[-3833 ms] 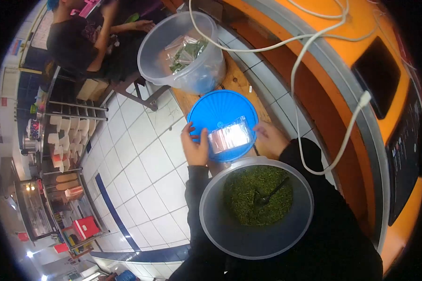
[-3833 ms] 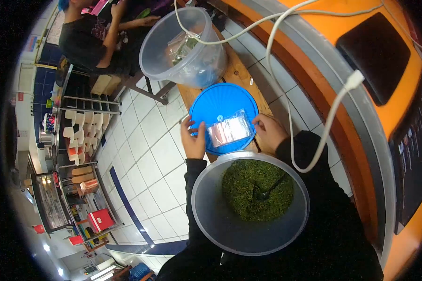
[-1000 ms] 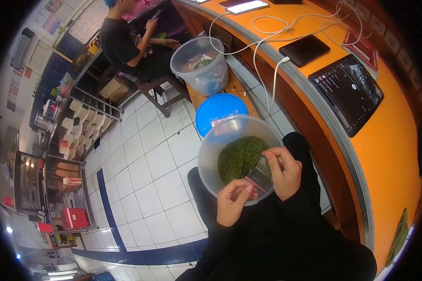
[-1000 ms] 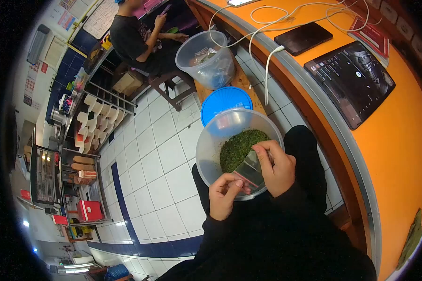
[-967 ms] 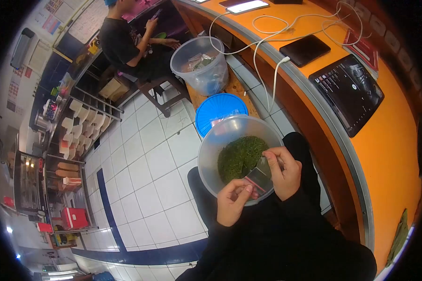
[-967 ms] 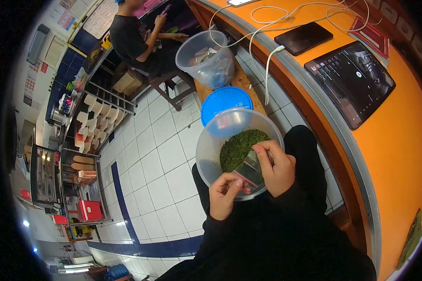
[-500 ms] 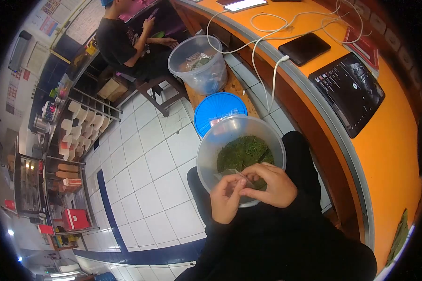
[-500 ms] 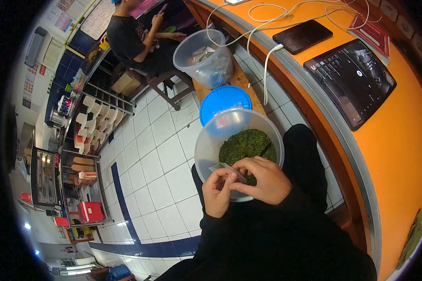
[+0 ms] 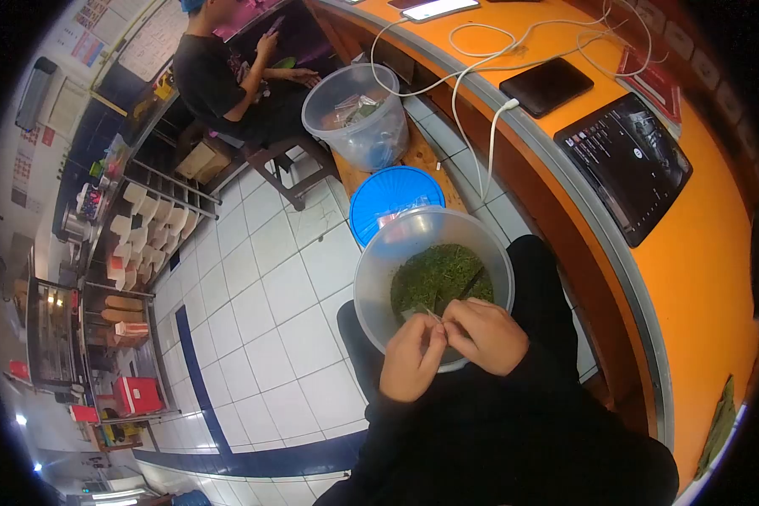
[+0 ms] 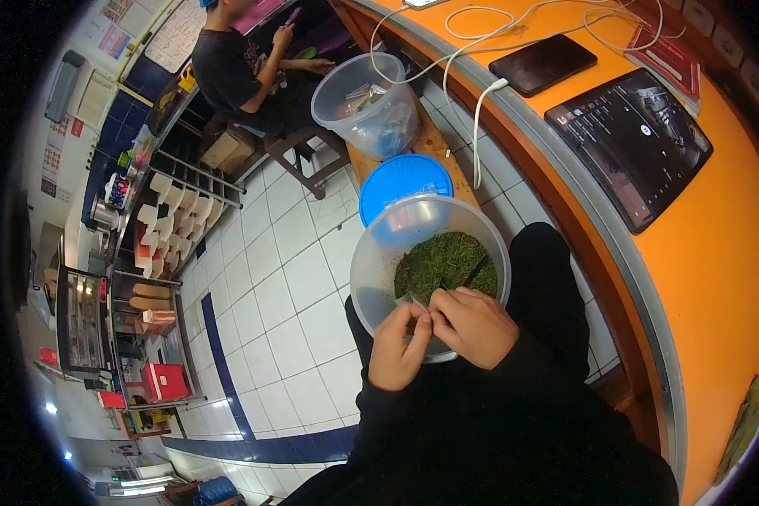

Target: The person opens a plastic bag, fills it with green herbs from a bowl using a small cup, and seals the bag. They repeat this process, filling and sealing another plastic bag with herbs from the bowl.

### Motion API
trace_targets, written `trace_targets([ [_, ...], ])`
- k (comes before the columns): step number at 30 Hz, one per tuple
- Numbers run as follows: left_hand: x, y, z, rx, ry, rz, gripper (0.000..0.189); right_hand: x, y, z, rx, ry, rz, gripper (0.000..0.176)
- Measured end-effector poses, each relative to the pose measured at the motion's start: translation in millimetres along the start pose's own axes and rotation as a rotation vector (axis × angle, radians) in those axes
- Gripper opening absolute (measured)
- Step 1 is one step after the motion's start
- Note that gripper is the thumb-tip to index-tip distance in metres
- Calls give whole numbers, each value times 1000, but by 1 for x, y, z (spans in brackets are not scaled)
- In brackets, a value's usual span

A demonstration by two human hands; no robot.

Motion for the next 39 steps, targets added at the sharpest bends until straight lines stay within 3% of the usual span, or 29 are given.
trace_targets([
  [4, -3, 0, -4, -48, -90, -44, 16, 1, -5, -1, 130, 43, 16, 12],
  [6, -4, 2, -6, -19, -98, -78, 15, 4, -5, -11, 108, -30, 35, 15],
  [10, 1, 14, 3, -137, 29, -161, 12, 4, -7, -4, 147, 74, 24, 18],
  [12, 7, 17, 3, -236, 93, -184, 12, 3, 6, 11, 285, 121, -91, 17],
  [19, 4, -5, 13, -116, 168, -19, 13, 3, -2, 14, 271, 156, -37, 15],
  [22, 4, -15, 16, -79, 169, 61, 15, 5, -17, 12, 228, 200, 113, 15],
  [30, 4, -13, 21, -72, 183, 95, 18, 13, -22, -5, 331, -27, 127, 16],
  [33, 2, 5, 26, -68, 236, 43, 12, 13, -18, -7, 183, -75, 151, 14],
  [35, 1, 44, 19, -163, 95, -293, 19, 11, -17, -1, 73, -102, 152, 15],
  [36, 1, 44, 24, -164, 96, -292, 19, 10, -18, 1, -36, -130, 153, 15],
  [38, 3, 46, 9, -202, -146, -330, 23, 8, -18, 5, -114, -179, 163, 15],
  [39, 3, 46, 13, -201, -145, -332, 23, 8, -20, 6, -191, -226, 171, 15],
])
Point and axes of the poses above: each hand's wrist, its own x-axis away from the middle knuckle, its own z-axis out of the back of the hand, y = z × x, the point moved 10 cm from there along -x, towards the middle knuckle, and after that the axes turned 12 degrees about x, right-handed, at the moved point
